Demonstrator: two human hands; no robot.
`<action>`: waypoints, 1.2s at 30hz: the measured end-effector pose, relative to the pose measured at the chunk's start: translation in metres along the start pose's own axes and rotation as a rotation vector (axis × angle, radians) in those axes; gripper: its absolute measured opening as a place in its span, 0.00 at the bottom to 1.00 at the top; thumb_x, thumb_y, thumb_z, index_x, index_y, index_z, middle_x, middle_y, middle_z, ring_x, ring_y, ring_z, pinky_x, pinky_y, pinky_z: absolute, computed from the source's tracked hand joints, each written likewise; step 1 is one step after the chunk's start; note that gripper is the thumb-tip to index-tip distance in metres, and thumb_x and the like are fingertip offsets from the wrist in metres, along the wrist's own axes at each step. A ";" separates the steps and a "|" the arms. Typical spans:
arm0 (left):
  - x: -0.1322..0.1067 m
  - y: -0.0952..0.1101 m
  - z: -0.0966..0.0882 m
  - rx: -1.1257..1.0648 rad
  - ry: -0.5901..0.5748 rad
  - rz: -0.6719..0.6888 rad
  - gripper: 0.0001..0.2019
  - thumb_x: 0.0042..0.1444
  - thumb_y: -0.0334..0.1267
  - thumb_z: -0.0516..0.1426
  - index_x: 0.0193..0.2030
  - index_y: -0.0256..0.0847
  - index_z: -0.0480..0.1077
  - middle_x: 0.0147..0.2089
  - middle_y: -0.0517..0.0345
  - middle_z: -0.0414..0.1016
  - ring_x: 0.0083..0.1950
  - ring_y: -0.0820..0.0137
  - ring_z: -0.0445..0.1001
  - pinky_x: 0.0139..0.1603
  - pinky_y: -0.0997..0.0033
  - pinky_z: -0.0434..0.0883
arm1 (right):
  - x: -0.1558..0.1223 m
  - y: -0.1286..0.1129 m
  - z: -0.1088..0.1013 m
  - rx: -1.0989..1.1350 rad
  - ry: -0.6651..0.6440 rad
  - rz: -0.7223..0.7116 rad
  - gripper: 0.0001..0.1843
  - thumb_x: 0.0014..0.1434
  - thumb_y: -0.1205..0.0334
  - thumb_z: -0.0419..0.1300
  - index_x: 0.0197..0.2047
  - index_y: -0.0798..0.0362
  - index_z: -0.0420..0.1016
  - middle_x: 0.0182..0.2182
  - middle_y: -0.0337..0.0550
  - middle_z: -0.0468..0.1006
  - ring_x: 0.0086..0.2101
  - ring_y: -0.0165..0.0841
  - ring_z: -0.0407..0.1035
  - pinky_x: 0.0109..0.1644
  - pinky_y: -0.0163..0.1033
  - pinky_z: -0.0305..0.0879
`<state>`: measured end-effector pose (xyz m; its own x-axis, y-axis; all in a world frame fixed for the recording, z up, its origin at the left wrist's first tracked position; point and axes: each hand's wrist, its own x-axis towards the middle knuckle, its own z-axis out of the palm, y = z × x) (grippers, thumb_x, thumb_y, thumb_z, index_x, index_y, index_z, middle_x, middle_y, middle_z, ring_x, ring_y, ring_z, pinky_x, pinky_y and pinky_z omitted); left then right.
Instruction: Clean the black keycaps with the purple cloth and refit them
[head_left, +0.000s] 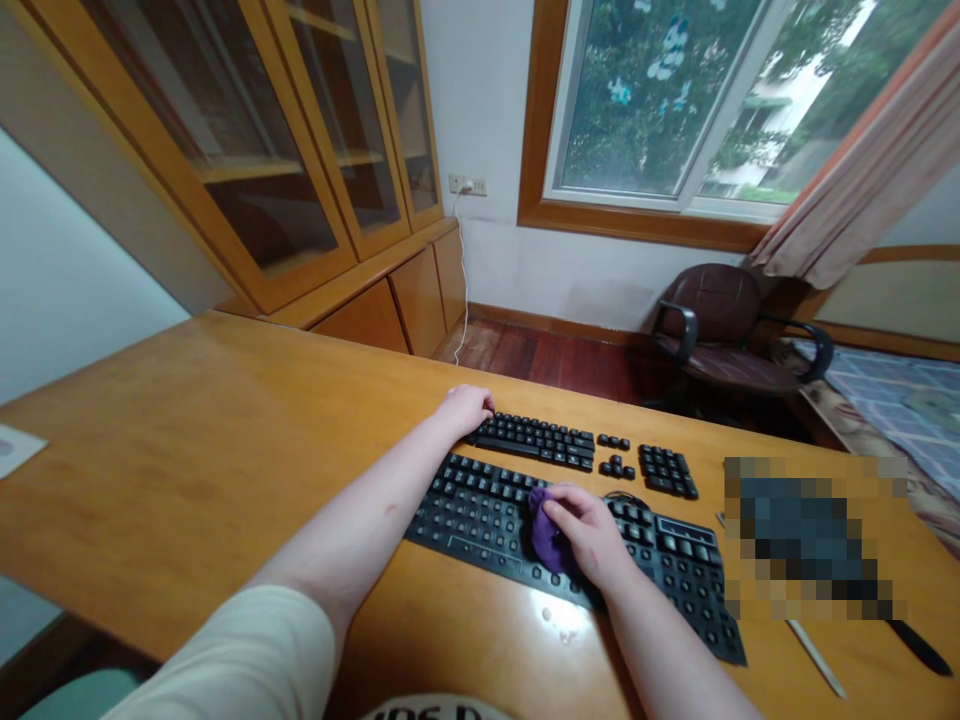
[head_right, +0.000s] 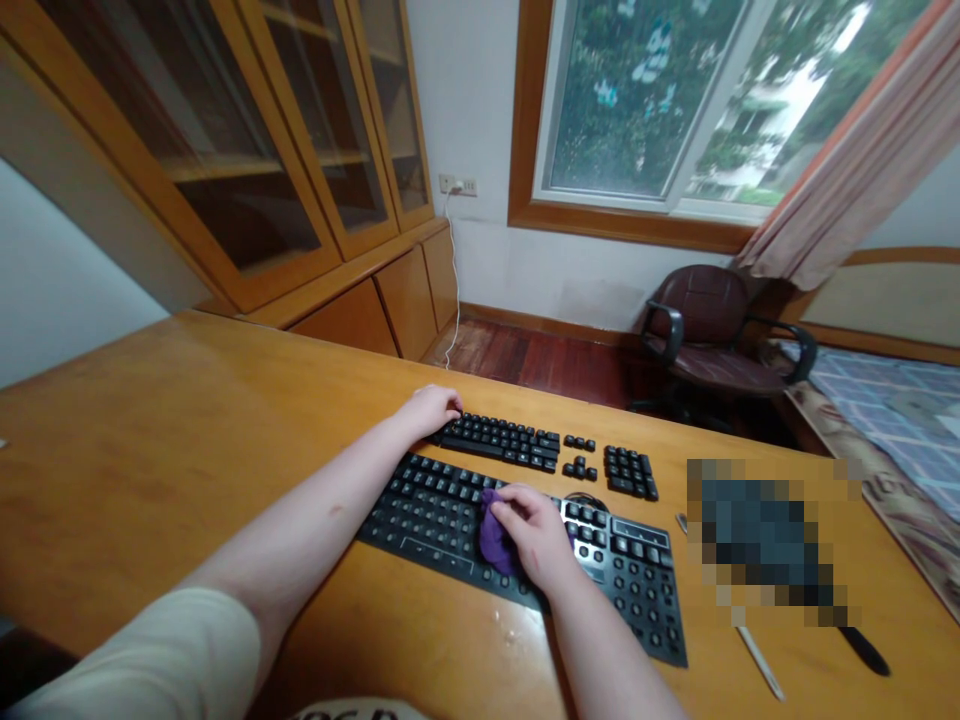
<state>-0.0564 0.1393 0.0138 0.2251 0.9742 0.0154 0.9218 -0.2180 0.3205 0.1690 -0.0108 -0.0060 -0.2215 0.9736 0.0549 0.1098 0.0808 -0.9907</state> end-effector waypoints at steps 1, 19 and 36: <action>-0.001 0.002 -0.003 -0.021 0.017 -0.003 0.06 0.48 0.34 0.59 0.34 0.42 0.75 0.36 0.55 0.78 0.41 0.63 0.73 0.45 0.66 0.68 | 0.000 0.001 0.000 -0.001 -0.001 -0.003 0.10 0.53 0.55 0.60 0.31 0.53 0.76 0.30 0.44 0.76 0.33 0.35 0.70 0.40 0.39 0.65; -0.131 0.078 0.032 -1.295 0.163 -0.238 0.10 0.46 0.37 0.61 0.36 0.38 0.73 0.37 0.53 0.77 0.40 0.68 0.76 0.46 0.66 0.72 | 0.002 0.006 -0.001 0.098 0.111 0.036 0.17 0.52 0.50 0.61 0.40 0.52 0.78 0.38 0.47 0.79 0.40 0.40 0.71 0.49 0.47 0.65; -0.130 0.088 0.051 -1.343 0.210 -0.083 0.06 0.40 0.32 0.65 0.26 0.38 0.73 0.31 0.55 0.76 0.36 0.68 0.75 0.43 0.67 0.73 | 0.001 0.004 -0.002 -0.050 0.004 -0.121 0.10 0.53 0.57 0.62 0.39 0.47 0.81 0.37 0.46 0.79 0.40 0.39 0.71 0.48 0.45 0.66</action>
<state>0.0113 -0.0093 -0.0089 0.0211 0.9983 0.0550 -0.1119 -0.0523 0.9923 0.1710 -0.0089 -0.0101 -0.2318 0.9570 0.1744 0.1310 0.2084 -0.9692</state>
